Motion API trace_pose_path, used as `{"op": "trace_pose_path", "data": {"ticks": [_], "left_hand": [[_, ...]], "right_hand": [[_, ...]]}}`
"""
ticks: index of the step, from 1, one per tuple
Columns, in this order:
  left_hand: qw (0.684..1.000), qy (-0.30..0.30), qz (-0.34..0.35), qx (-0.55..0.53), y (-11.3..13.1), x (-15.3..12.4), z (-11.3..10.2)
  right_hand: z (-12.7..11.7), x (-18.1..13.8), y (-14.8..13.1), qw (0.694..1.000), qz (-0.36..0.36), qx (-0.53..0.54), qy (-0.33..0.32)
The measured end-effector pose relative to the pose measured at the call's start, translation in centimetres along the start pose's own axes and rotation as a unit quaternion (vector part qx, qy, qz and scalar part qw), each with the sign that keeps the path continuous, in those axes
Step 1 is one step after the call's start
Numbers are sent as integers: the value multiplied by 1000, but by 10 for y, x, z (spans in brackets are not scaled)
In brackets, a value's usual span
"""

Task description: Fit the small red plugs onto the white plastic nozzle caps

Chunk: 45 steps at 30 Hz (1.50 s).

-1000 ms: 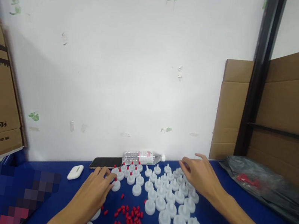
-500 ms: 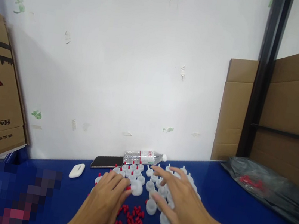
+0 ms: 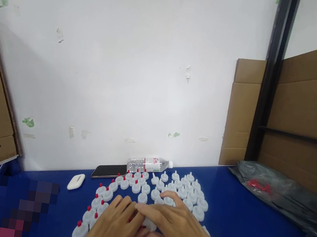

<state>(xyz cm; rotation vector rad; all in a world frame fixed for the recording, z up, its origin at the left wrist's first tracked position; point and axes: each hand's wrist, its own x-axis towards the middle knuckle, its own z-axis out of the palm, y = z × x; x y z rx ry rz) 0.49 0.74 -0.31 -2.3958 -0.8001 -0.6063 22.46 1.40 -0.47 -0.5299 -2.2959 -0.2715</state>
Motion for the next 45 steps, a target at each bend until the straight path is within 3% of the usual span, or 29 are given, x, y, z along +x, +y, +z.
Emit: {"op": "trace_pose_path", "data": {"ticks": [5,11,13,15,18,26,35,39,45], "left_hand": [[997,-25,12,-73,0,-3,2],[976,-46,-81,-196,2,-5,-14],[975,-61,-96,-190,1,-3,-15],[979,-87,-94,-161,-3,0,-13],[982,-128,-80,-118,-8,4,-8],[981,-160,-89,-63,-7,0,-1],[982,-144,-94,-73,-7,-1,-4],[983,-131,-104,-77,-14,0,-3],[987,-96,-110,-62,-25,-13,14]], "right_hand": [[-3,3,0,999,-41,20,7],[-20,2,29,995,-81,-56,31],[-30,-3,51,994,-29,-96,41],[-42,-8,75,987,94,-129,29],[-57,-16,106,964,206,-164,39],[-57,-55,157,889,399,-216,-56],[-51,-63,167,848,464,-169,-193],[-52,-58,160,852,463,-162,-183],[-53,-47,151,876,434,-176,-115]]}}
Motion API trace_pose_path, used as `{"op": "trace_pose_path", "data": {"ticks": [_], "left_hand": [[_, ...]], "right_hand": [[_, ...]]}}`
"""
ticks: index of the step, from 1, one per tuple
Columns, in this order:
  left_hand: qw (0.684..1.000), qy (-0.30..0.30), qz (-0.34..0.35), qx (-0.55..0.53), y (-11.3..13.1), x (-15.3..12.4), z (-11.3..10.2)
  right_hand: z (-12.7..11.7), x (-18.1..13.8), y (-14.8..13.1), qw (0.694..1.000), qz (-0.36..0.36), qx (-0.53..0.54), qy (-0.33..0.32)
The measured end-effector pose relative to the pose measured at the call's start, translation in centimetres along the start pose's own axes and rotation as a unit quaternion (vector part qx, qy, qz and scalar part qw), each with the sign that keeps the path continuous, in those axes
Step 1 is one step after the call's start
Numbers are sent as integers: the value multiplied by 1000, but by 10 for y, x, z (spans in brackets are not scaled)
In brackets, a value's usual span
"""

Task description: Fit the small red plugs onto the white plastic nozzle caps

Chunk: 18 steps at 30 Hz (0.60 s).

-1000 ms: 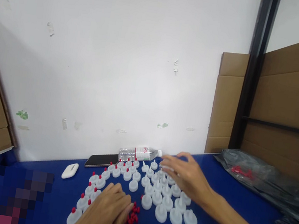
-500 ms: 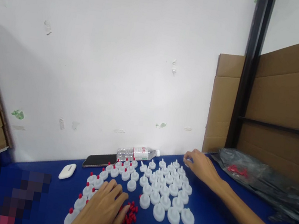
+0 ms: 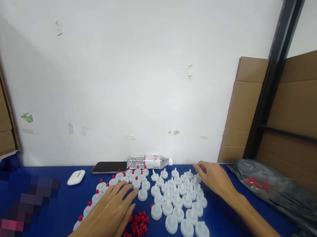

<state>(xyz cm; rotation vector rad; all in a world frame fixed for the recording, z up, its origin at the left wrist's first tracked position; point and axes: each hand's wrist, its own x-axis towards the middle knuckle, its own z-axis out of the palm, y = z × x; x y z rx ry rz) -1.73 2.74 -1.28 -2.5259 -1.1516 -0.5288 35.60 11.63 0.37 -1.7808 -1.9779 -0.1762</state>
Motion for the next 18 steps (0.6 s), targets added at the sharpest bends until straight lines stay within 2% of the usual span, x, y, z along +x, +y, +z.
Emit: {"op": "trace_pose_path", "data": {"ticks": [2,5,10,14,18], "left_hand": [[1000,-6,-14,10,-3,-2,2],[999,-36,-33,13,-6,7,-9],[991,-117,-58,37,-16,57,-31],[988,-143,-32,43,-23,92,-24],[984,-167,-22,49,-25,100,-11]], "right_hand": [[-2,0,-4,1000,-9,5,23],[-8,-1,-9,998,-25,15,51],[-18,-3,-17,993,-72,39,86],[-23,-6,-26,986,-107,56,115],[-24,-15,-43,977,-148,84,126]]}}
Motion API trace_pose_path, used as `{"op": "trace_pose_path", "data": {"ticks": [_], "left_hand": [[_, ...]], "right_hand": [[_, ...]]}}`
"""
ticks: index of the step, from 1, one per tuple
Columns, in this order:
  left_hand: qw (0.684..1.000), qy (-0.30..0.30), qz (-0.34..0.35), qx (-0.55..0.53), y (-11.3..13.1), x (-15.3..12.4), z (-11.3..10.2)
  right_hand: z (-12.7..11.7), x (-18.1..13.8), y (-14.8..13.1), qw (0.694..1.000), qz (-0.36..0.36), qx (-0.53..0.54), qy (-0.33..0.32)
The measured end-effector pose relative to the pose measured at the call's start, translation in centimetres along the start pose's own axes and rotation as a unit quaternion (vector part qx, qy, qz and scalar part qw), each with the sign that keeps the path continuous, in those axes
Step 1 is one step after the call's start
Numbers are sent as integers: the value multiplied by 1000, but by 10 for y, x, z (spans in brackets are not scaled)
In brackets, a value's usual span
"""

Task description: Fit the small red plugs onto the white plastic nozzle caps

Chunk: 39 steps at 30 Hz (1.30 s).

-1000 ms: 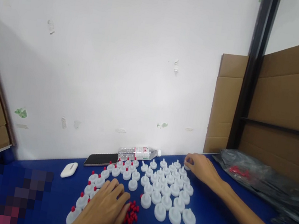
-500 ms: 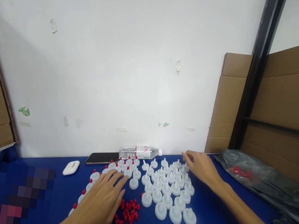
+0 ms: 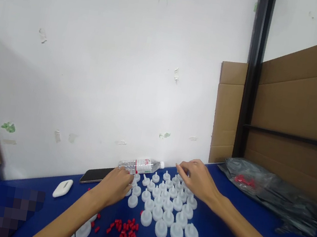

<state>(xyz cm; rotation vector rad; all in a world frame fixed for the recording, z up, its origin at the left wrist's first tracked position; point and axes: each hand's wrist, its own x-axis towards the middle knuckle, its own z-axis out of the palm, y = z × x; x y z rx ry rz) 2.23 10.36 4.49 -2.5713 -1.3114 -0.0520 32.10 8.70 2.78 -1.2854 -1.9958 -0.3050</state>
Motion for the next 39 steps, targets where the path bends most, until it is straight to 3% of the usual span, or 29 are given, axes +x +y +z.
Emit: {"op": "trace_pose_path", "data": {"ticks": [4,8,11,16,20,25,28,33,37,39], "left_hand": [[1000,1,3,-22,-5,-3,-5],[997,30,23,-72,-2,-11,-32],[991,58,55,-108,15,-18,-54],[961,172,167,-140,47,-25,-69],[950,232,198,-60,52,-25,-64],[952,199,203,117,47,-18,-51],[949,189,197,159,45,-16,-46],[964,157,184,114,49,-18,-46],[981,91,173,15,54,-22,-51],[985,70,158,-22,54,-23,-56]], "right_hand": [[3,-7,-30,998,-53,45,-9],[5,-14,-58,991,-98,84,-15],[5,-19,-71,987,-98,128,-12],[10,-24,-78,978,-88,187,-10],[15,-24,-77,970,-126,201,59],[17,-23,-70,970,-140,183,79],[18,-24,-66,966,-170,176,82],[17,-23,-65,965,-200,160,62],[13,-19,-55,956,-275,74,69],[10,-16,-44,957,-274,35,84]]}}
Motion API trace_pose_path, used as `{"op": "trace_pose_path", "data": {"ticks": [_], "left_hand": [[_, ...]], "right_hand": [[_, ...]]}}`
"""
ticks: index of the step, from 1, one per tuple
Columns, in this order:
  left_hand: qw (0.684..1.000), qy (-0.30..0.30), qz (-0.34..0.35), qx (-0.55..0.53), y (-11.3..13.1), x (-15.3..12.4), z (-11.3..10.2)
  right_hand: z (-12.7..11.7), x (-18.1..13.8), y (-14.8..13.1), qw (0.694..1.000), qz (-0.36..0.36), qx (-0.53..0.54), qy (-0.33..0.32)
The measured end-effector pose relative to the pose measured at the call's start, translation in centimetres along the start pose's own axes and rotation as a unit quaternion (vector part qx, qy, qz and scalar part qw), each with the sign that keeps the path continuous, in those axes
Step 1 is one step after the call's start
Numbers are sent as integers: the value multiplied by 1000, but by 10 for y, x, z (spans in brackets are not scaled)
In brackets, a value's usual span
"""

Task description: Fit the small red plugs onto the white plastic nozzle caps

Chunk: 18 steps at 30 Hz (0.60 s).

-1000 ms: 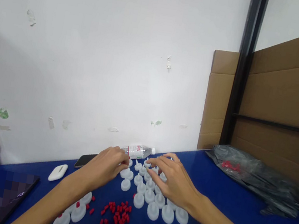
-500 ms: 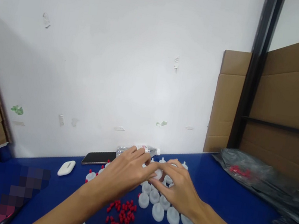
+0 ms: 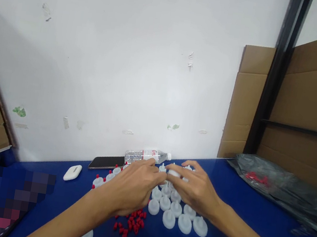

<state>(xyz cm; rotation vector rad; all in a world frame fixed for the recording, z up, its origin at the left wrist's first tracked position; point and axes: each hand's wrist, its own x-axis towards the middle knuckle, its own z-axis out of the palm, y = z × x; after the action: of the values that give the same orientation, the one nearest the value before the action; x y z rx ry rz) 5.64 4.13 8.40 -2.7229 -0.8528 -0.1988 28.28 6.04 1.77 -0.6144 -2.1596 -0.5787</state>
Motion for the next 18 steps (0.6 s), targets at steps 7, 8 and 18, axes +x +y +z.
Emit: {"op": "trace_pose_path", "data": {"ticks": [7,8,18], "left_hand": [[982,-111,-148,-46,-13,-11,-5],[976,-136,-161,-47,-16,-14,-3],[946,-255,-179,-88,-25,-20,13]], "right_hand": [[-8,-9,35,972,231,-47,-16],[-8,-9,38,967,250,-52,-24],[-13,-18,65,929,335,-110,-112]]}}
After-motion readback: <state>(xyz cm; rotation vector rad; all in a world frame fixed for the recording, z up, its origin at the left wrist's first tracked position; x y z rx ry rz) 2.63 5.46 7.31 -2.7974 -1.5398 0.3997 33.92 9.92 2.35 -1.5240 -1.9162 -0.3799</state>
